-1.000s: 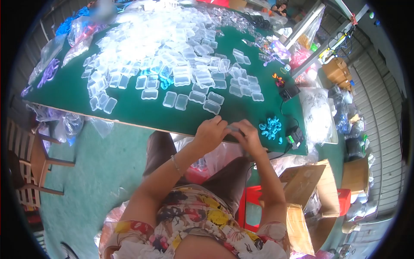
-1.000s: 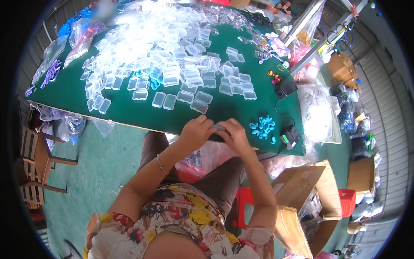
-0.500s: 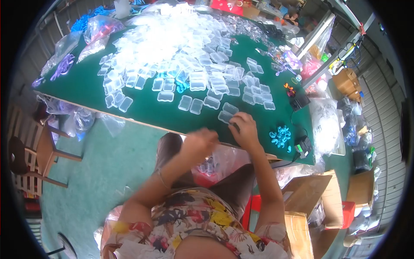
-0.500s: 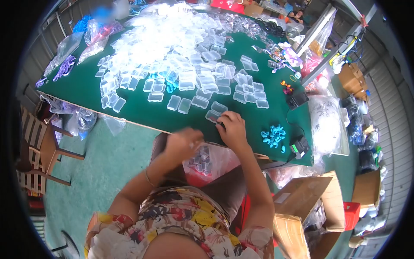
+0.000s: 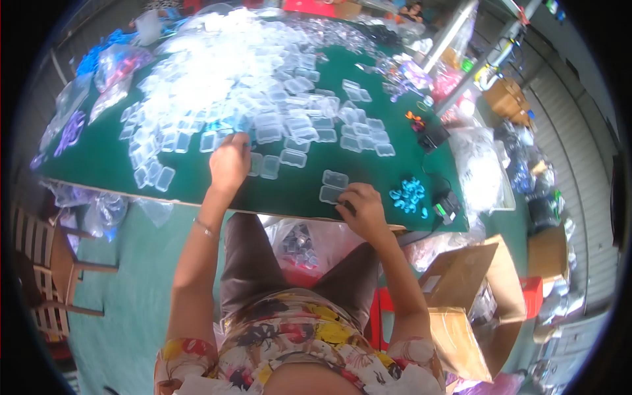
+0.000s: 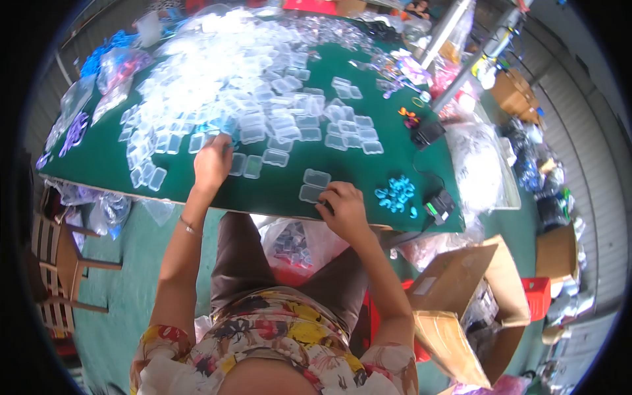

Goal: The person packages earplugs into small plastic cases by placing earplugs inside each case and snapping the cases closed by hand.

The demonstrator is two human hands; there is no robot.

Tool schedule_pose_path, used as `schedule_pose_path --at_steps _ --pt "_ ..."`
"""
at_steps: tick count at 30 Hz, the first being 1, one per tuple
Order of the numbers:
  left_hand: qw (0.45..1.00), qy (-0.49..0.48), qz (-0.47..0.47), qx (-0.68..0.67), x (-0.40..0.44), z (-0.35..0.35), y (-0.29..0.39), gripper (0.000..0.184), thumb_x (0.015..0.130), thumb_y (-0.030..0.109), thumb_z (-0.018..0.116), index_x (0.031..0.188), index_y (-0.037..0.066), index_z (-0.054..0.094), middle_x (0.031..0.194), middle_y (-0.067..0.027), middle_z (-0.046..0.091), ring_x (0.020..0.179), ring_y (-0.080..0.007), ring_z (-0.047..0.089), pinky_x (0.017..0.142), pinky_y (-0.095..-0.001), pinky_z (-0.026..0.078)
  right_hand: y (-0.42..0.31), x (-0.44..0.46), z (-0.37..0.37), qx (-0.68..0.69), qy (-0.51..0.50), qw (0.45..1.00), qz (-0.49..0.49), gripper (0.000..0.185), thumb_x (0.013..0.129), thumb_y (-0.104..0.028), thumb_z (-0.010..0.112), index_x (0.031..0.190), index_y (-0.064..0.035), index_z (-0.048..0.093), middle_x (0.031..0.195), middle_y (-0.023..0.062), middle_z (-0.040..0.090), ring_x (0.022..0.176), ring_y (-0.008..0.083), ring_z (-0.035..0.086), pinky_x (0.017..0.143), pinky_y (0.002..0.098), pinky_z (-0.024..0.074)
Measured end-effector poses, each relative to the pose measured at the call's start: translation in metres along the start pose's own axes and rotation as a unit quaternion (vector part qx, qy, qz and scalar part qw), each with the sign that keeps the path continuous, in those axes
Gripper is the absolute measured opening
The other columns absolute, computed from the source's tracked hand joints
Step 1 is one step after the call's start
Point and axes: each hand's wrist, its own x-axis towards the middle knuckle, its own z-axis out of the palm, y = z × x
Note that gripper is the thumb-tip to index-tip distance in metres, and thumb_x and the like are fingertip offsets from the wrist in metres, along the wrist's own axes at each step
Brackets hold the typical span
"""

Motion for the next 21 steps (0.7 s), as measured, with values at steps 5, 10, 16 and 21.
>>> schedule_pose_path --at_steps 5,10,16,21 --pt "0.975 0.019 0.151 -0.162 -0.049 0.016 0.069 0.017 0.077 0.003 0.066 0.093 0.006 0.062 0.094 -0.0132 0.065 0.075 -0.0345 0.064 0.065 -0.0414 0.053 0.018 0.004 -0.019 0.007 0.070 0.997 0.012 0.017 0.072 -0.013 0.075 0.088 -0.0124 0.068 0.090 0.0056 0.066 0.087 0.0266 0.062 0.076 0.0388 0.0432" --pt "0.973 -0.009 0.170 -0.154 -0.070 0.028 0.086 0.018 0.074 0.001 0.070 0.090 0.005 0.063 0.091 -0.0114 0.064 0.081 -0.0321 0.063 0.069 -0.0390 0.053 0.062 -0.009 -0.063 -0.205 0.077 0.958 0.188 0.011 0.073 -0.016 0.073 0.084 -0.0159 0.071 0.089 0.0019 0.066 0.089 0.0242 0.061 0.080 0.0419 0.0398" --pt "0.982 -0.029 0.124 -0.137 -0.075 0.029 0.088 0.015 0.076 0.005 0.069 0.089 0.007 0.063 0.091 -0.0104 0.064 0.082 -0.0315 0.062 0.071 -0.0403 0.051 0.076 -0.021 -0.063 -0.249 -0.008 0.954 0.169 0.010 0.074 -0.018 0.073 0.084 -0.0186 0.072 0.089 -0.0004 0.065 0.090 0.0235 0.061 0.083 0.0436 0.0374" --pt "0.994 -0.095 0.038 -0.031 -0.068 0.023 0.105 0.015 0.074 0.010 0.070 0.086 0.008 0.062 0.086 -0.0108 0.062 0.082 -0.0309 0.062 0.068 -0.0417 0.050 0.072 -0.014 -0.060 -0.205 0.029 0.965 0.160 0.010 0.075 -0.015 0.073 0.085 -0.0168 0.072 0.089 0.0003 0.066 0.089 0.0239 0.062 0.081 0.0422 0.0395"
